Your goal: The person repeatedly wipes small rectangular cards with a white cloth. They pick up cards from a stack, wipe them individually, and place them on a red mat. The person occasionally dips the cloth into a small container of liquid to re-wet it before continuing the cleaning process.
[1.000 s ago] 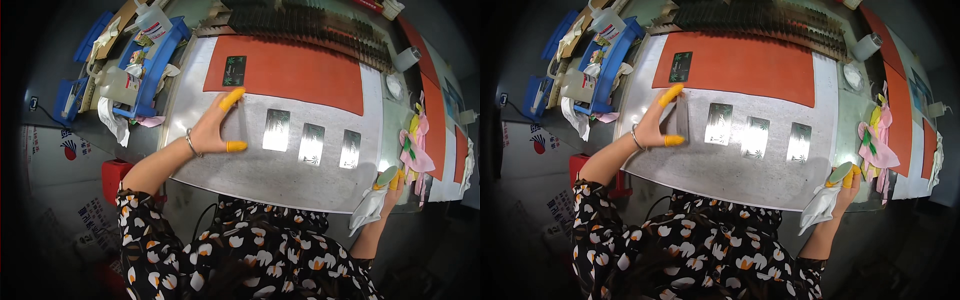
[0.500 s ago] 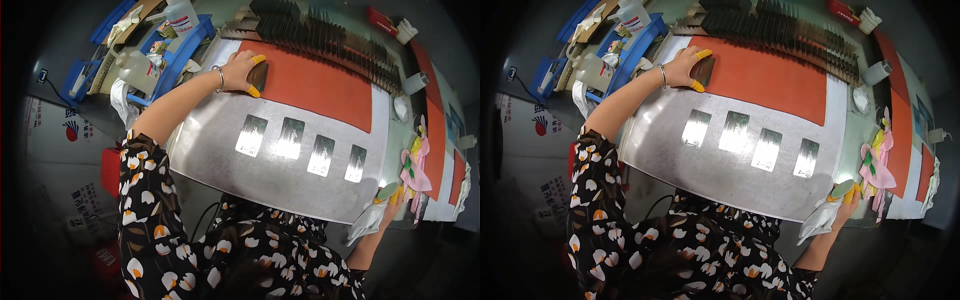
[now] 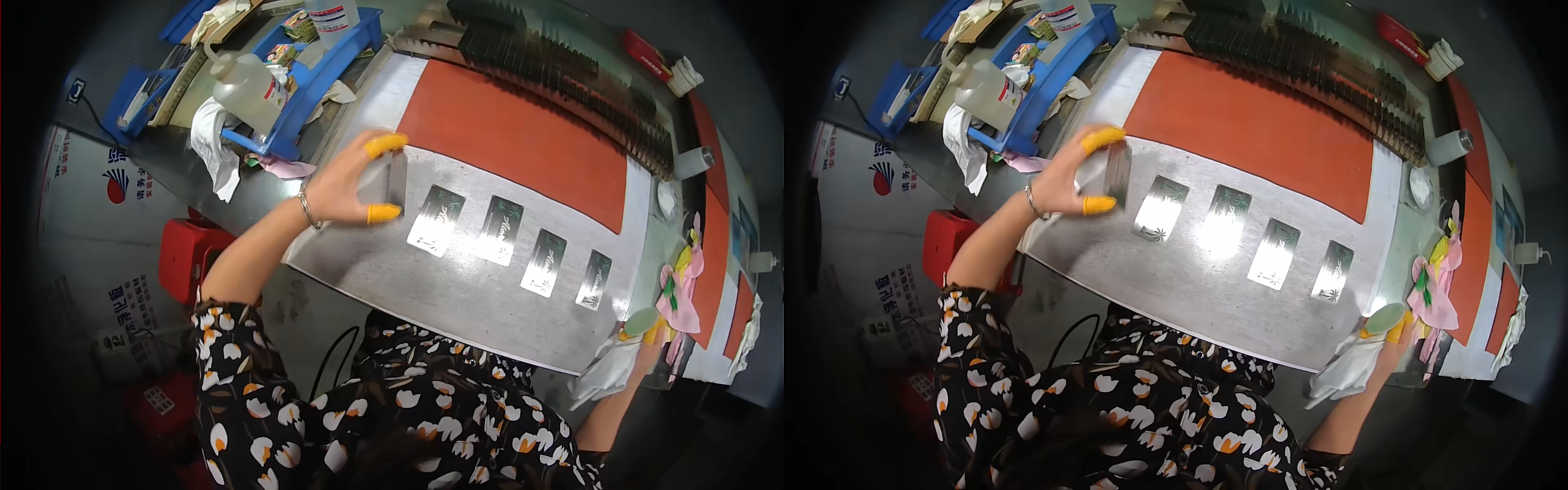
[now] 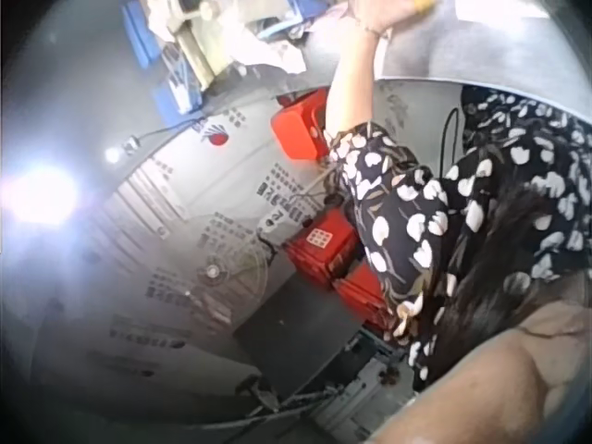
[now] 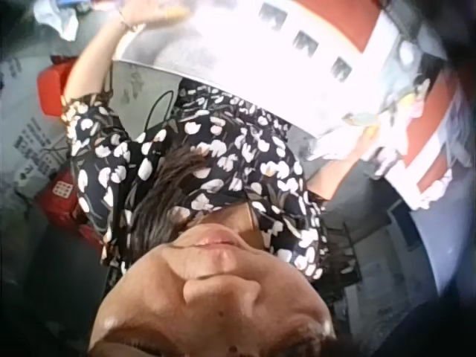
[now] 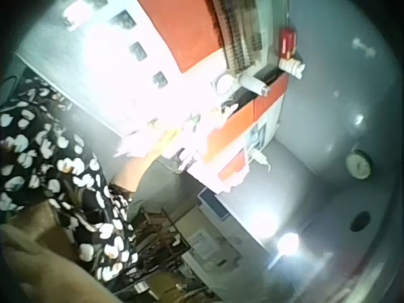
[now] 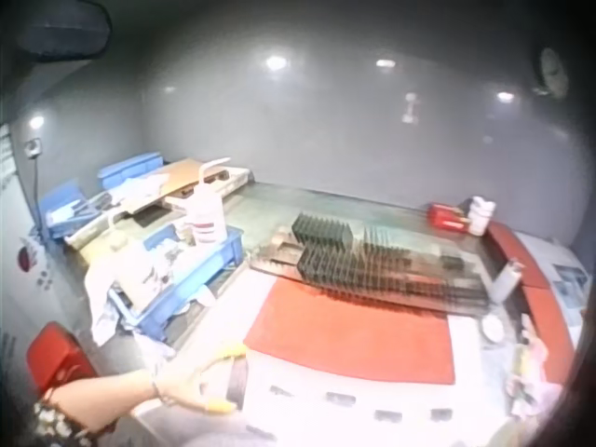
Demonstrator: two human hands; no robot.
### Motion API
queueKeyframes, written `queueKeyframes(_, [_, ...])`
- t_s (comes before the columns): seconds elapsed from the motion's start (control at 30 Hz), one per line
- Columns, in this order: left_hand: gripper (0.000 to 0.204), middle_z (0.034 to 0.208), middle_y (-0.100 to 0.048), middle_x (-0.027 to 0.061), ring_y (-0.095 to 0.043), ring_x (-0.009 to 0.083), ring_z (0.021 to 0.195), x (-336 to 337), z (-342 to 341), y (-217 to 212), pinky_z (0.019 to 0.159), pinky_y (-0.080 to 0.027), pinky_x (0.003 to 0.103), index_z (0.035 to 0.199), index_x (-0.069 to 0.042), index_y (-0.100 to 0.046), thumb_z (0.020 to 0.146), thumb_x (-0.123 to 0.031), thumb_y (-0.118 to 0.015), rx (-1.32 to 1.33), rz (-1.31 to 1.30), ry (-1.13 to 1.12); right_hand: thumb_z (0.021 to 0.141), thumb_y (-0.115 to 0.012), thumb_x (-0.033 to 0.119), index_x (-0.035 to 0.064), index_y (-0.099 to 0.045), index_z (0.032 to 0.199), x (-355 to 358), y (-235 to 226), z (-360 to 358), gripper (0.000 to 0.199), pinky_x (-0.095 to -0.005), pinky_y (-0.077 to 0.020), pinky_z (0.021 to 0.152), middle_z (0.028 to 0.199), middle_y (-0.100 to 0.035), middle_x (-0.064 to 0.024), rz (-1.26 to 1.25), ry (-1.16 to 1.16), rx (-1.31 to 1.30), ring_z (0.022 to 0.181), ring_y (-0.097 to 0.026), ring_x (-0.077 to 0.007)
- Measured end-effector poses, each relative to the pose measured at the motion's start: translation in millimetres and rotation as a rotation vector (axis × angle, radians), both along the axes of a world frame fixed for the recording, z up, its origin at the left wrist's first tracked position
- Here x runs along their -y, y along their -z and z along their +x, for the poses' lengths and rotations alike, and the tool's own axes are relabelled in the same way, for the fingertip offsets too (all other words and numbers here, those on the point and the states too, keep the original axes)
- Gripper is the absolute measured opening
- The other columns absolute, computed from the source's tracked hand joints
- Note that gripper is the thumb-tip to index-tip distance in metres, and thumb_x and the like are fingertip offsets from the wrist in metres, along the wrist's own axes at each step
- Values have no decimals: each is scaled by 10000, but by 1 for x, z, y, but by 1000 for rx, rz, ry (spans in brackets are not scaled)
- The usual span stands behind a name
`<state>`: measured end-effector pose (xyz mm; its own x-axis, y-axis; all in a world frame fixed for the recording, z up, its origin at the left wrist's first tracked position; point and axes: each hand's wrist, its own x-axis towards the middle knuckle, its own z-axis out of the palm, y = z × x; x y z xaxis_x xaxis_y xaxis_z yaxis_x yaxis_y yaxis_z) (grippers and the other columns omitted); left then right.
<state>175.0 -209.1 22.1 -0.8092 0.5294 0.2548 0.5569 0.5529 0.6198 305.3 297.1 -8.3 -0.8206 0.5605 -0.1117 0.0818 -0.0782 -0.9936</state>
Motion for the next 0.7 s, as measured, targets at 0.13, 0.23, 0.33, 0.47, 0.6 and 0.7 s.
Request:
queueKeyframes(0.13, [750,1302,-364,168,-360,327,1206,19,33,13,1008,-288,392,1282,-40,-369,635,-233,-696,80,-58,-39,926,-455,242,64,-483,997,58,-66,-51,194,-238,-461,465,739,-548,-46,-222,-53,58,549,-555,-129])
queueKeyframes(0.23, [703,1311,-361,172,-374,321,1197,34,45,14,1008,-280,400,1278,-15,-367,662,-159,-672,-71,-81,-116,921,-468,255,72,-516,941,89,-75,-101,190,-235,-441,414,724,-550,-31,-274,-453,-55,509,-545,-115])
queueKeyframes(0.33, [650,1293,-370,173,-407,313,1156,58,57,12,971,-322,373,1263,-10,-397,683,-100,-677,-487,209,-479,903,-501,268,80,-544,892,177,-108,-149,194,-216,-416,396,656,-540,-20,-453,-788,-12,472,-520,-99])
queueKeyframes(0.47, [714,1229,-402,169,-406,293,1147,79,35,-15,995,-297,359,1299,33,-331,708,-115,-703,-779,354,-981,893,-516,250,76,-549,886,274,-127,-195,177,-208,-409,392,646,-540,-13,-501,-1075,-109,470,-513,-90])
queueKeyframes(0.6, [878,1276,-431,185,-404,262,1205,128,12,-10,1014,-292,335,1329,44,-262,671,-236,-771,-452,435,-1018,899,-495,190,71,-552,986,376,-125,-227,158,-216,-432,406,733,-564,-32,-764,-1279,-171,519,-541,-104])
queueKeyframes(0.7, [893,1191,-513,171,-489,268,1125,130,-13,-12,947,-369,344,1297,16,-328,618,-331,-793,-276,523,-817,907,-467,170,73,-530,1062,424,-141,-235,193,-255,-489,460,809,-591,-49,-1004,-1282,-127,589,-586,-127])
